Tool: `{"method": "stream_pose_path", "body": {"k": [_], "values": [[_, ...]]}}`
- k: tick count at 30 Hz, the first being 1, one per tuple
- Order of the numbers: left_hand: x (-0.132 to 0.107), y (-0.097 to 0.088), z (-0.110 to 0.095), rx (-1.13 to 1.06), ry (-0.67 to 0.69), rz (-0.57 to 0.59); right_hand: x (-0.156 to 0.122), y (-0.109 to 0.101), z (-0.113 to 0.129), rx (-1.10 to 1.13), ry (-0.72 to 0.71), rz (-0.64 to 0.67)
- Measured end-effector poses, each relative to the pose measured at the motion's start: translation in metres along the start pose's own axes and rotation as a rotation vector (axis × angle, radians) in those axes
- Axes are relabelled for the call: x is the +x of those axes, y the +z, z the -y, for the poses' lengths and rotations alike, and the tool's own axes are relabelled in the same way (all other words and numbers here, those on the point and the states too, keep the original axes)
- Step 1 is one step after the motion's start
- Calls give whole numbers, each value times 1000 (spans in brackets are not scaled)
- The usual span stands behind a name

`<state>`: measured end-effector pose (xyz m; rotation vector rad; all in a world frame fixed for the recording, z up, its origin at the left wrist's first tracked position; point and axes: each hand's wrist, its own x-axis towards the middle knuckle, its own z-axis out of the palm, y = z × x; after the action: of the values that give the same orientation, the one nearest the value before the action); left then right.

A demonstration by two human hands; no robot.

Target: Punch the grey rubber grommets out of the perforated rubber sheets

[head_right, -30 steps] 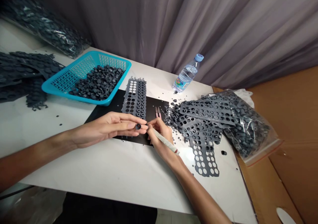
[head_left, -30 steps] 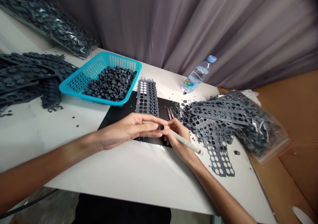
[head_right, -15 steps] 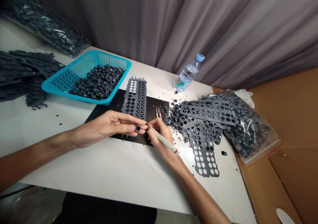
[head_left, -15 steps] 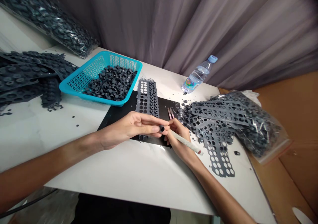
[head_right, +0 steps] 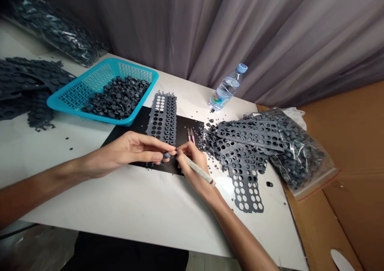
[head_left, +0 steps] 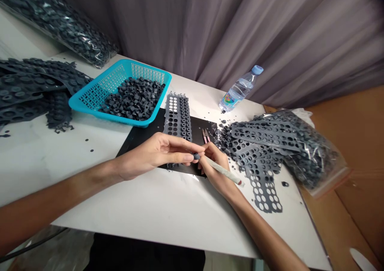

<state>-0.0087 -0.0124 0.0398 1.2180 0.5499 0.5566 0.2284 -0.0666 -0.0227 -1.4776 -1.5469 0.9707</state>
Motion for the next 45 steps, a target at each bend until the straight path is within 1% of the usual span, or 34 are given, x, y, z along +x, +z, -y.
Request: {"method": "stream_pose_path", "body": {"k": [15, 28, 35, 41, 45], "values": [[1, 1, 0, 23, -25, 7, -1, -1, -1, 8, 10, 31], [1, -1, 4, -1, -24, 29, 0, 0, 8, 31, 42, 12], [1, -3, 5, 142, 14, 15, 0, 0, 5, 5, 22, 10], [1, -2, 5, 49, -18, 14, 0, 0, -4, -7, -8, 12], [1, -2, 7, 45, -49, 23, 0, 0, -5, 2, -15, 12]]}}
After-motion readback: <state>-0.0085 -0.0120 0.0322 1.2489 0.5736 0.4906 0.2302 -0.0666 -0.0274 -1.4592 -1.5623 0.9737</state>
